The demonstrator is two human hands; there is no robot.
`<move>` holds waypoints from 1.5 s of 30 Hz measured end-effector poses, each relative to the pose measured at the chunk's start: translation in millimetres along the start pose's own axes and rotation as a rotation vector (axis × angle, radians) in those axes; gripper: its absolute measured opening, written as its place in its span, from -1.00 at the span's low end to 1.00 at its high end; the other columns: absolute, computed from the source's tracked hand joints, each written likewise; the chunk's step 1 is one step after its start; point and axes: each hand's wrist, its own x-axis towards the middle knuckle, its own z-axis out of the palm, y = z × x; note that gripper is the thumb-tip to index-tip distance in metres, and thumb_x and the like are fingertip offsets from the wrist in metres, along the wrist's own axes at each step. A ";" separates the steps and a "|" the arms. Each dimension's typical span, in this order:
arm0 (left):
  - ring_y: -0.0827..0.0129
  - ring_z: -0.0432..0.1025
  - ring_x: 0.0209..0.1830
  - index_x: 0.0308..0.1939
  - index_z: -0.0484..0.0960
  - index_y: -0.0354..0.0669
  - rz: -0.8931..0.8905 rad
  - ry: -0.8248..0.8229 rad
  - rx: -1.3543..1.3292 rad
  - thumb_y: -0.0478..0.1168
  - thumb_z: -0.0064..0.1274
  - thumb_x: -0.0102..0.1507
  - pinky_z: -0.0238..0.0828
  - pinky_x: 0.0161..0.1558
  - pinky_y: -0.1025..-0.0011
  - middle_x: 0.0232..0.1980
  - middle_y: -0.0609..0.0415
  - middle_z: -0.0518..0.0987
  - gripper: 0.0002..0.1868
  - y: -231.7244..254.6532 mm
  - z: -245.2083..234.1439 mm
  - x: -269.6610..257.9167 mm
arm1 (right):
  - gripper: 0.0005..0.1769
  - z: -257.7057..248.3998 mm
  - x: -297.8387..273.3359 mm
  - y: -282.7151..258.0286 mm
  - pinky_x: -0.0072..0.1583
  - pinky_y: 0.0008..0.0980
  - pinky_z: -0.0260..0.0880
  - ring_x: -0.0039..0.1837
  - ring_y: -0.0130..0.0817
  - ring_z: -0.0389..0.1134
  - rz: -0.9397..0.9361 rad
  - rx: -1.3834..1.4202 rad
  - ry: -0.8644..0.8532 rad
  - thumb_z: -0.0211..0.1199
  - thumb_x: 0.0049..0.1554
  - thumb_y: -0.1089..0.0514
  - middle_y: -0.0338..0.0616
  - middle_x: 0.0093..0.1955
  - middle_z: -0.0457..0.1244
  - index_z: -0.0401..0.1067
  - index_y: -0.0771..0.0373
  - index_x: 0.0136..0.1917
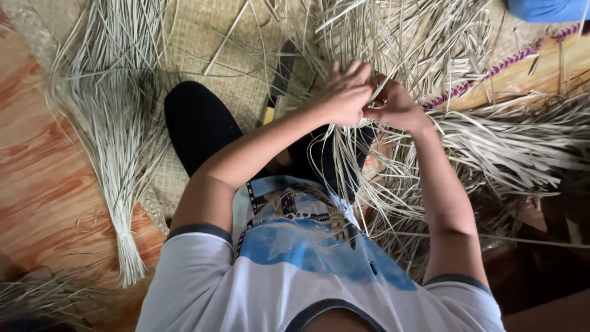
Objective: Weaving dried leaves together by hand to create a mat or similar structure
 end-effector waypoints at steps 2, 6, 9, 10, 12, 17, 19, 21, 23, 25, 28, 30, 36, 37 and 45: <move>0.19 0.01 -0.15 -0.69 0.44 -0.19 0.036 0.040 0.163 -0.36 -0.04 -0.30 -0.05 -0.17 0.17 -0.20 -0.11 0.20 -0.89 3.0 5.9 11.5 | -0.56 1.6 -0.3 7.9 -0.28 -0.63 0.27 -0.29 -0.37 0.17 0.077 -0.053 0.046 0.20 -0.19 0.42 0.02 -0.21 0.15 0.16 0.43 -0.02; 0.18 0.00 -0.01 -0.61 0.53 -0.08 0.110 0.112 0.393 -0.30 -0.05 -0.31 -0.11 -0.06 0.04 0.00 -0.13 0.19 -0.81 11.9 5.9 14.9 | -0.60 7.0 -1.8 16.5 -0.29 -0.67 0.16 -0.30 -0.41 0.10 -0.121 0.103 0.120 -0.02 -0.30 0.53 0.01 -0.19 0.10 0.21 0.49 -0.11; 0.15 -0.11 0.14 -0.62 0.55 -0.12 0.167 0.194 0.363 -0.31 -0.01 -0.26 -0.45 0.05 -0.17 0.09 -0.08 0.24 -0.86 10.7 14.1 11.5 | -0.62 10.3 -3.4 19.3 -0.30 -0.67 0.15 -0.30 -0.39 0.11 -0.098 0.070 0.147 -0.02 -0.32 0.54 0.01 -0.20 0.12 0.22 0.50 -0.14; 0.15 -0.11 0.14 -0.62 0.55 -0.12 0.162 0.198 0.362 -0.31 -0.01 -0.26 -0.45 0.05 -0.17 0.09 -0.08 0.24 -0.86 10.8 7.0 7.7 | -0.62 9.6 -1.7 19.2 -0.30 -0.67 0.15 -0.30 -0.39 0.11 -0.100 0.067 0.141 -0.02 -0.32 0.54 0.01 -0.20 0.12 0.22 0.50 -0.14; 0.17 -0.04 0.06 -0.63 0.54 -0.14 0.193 0.229 0.354 -0.26 -0.05 -0.32 -0.29 0.02 -0.05 0.03 -0.12 0.26 -0.81 11.7 -7.1 -0.3 | -0.64 8.7 0.8 18.7 -0.31 -0.66 0.13 -0.30 -0.37 0.12 -0.085 0.007 0.193 -0.03 -0.34 0.56 0.01 -0.22 0.16 0.24 0.51 -0.19; 0.26 0.01 -0.10 -0.61 0.52 -0.14 0.200 0.317 0.378 -0.21 -0.04 -0.22 -0.09 -0.16 0.16 -0.13 -0.01 0.23 -0.86 -8.7 -88.4 -57.3 | -0.75 8.2 -3.0 -0.3 -0.30 -0.65 0.19 -0.36 -0.51 0.14 0.124 0.089 0.192 0.17 -0.13 0.45 -0.16 -0.31 0.17 0.27 0.35 -0.14; 0.26 -0.02 -0.10 -0.56 0.50 -0.17 0.206 0.402 0.388 -0.16 -0.01 -0.13 -0.11 -0.17 0.16 -0.15 -0.03 0.21 -0.83 -19.6 -118.9 -90.9 | -0.74 6.9 -3.4 4.5 -0.23 -0.63 0.22 -0.31 -0.51 0.17 0.070 0.159 0.184 0.18 -0.12 0.45 -0.16 -0.27 0.19 0.27 0.32 -0.14; 0.30 0.01 -0.13 -0.63 0.46 -0.16 0.314 0.652 0.147 -0.27 0.08 0.01 -0.13 -0.14 0.31 -0.23 0.05 0.23 -0.85 -25.1 -150.8 -132.7 | -0.77 5.1 -4.9 20.7 -0.32 -0.67 0.16 -0.35 -0.55 0.14 -0.037 0.192 0.146 0.15 -0.06 0.45 -0.16 -0.28 0.19 0.27 0.29 -0.12; 0.24 0.06 -0.11 -0.65 0.42 -0.19 0.285 0.640 0.051 -0.34 0.10 0.04 -0.15 -0.05 0.28 -0.19 0.02 0.27 -0.80 -31.1 -168.8 -173.4 | -0.77 1.2 -5.6 29.3 -0.36 -0.69 0.13 -0.40 -0.59 0.12 -0.066 0.266 0.122 0.15 -0.05 0.44 -0.20 -0.33 0.18 0.29 0.28 -0.10; 0.17 0.11 -0.08 -0.67 0.38 -0.22 0.257 0.622 -0.052 -0.41 0.13 0.06 -0.16 0.04 0.25 -0.15 -0.02 0.31 -0.74 -44.2 -172.6 -208.3 | -0.77 0.1 -9.9 33.4 -0.40 -0.71 0.10 -0.44 -0.64 0.09 -0.088 0.343 0.099 0.14 -0.04 0.42 -0.23 -0.38 0.17 0.30 0.26 -0.08; 0.13 0.16 -0.17 -0.61 0.40 -0.37 0.212 0.660 -0.145 -0.48 0.04 0.08 0.05 -0.10 0.25 -0.20 -0.19 0.32 -0.81 -88.1 -145.4 -251.1 | -0.75 -2.2 -12.7 27.8 -0.20 -0.69 0.26 -0.28 -0.57 0.19 -0.004 0.376 0.101 0.13 -0.09 0.45 -0.22 -0.29 0.19 0.29 0.26 -0.12; 0.33 0.18 -0.29 -0.55 0.44 -0.29 -0.172 0.513 0.011 -0.42 0.10 0.16 0.14 -0.16 0.43 -0.26 0.01 0.35 -0.79 -131.3 -106.5 -280.0 | -0.74 -2.3 -15.2 19.1 -0.17 -0.66 0.24 -0.24 -0.55 0.20 0.112 0.320 0.119 0.15 -0.09 0.42 -0.21 -0.23 0.20 0.29 0.24 -0.10; 0.16 0.34 -0.47 -0.53 0.52 -0.14 -0.680 0.287 0.410 -0.29 -0.12 -0.06 0.25 -0.64 0.28 -0.56 -0.04 0.37 -0.90 -92.6 -9.3 -202.2 | -0.67 4.8 -16.8 -17.4 -0.29 -0.56 -0.03 -0.36 -0.39 0.10 0.171 0.106 0.069 0.19 -0.08 0.37 0.19 -0.25 0.21 0.26 0.46 -0.01; 0.16 0.34 -0.47 -0.53 0.52 -0.14 -0.675 0.285 0.404 -0.29 -0.12 -0.06 0.25 -0.64 0.28 -0.56 -0.04 0.37 -0.90 -67.5 -13.2 -178.5 | -0.67 4.0 -17.3 -13.8 -0.29 -0.56 -0.03 -0.36 -0.39 0.10 0.179 0.104 0.071 0.19 -0.08 0.37 0.19 -0.25 0.21 0.26 0.46 -0.01; 0.26 0.33 -0.54 -0.69 0.35 -0.12 0.030 0.952 0.146 -0.41 -0.05 -0.12 0.29 -0.55 0.40 -0.59 0.06 0.31 -0.86 -0.9 47.4 -37.4 | -0.62 2.1 -18.3 -7.4 -0.28 -0.63 -0.09 -0.28 -0.54 0.13 0.196 0.053 0.088 0.20 -0.05 0.28 -0.04 -0.24 0.23 0.25 0.31 0.06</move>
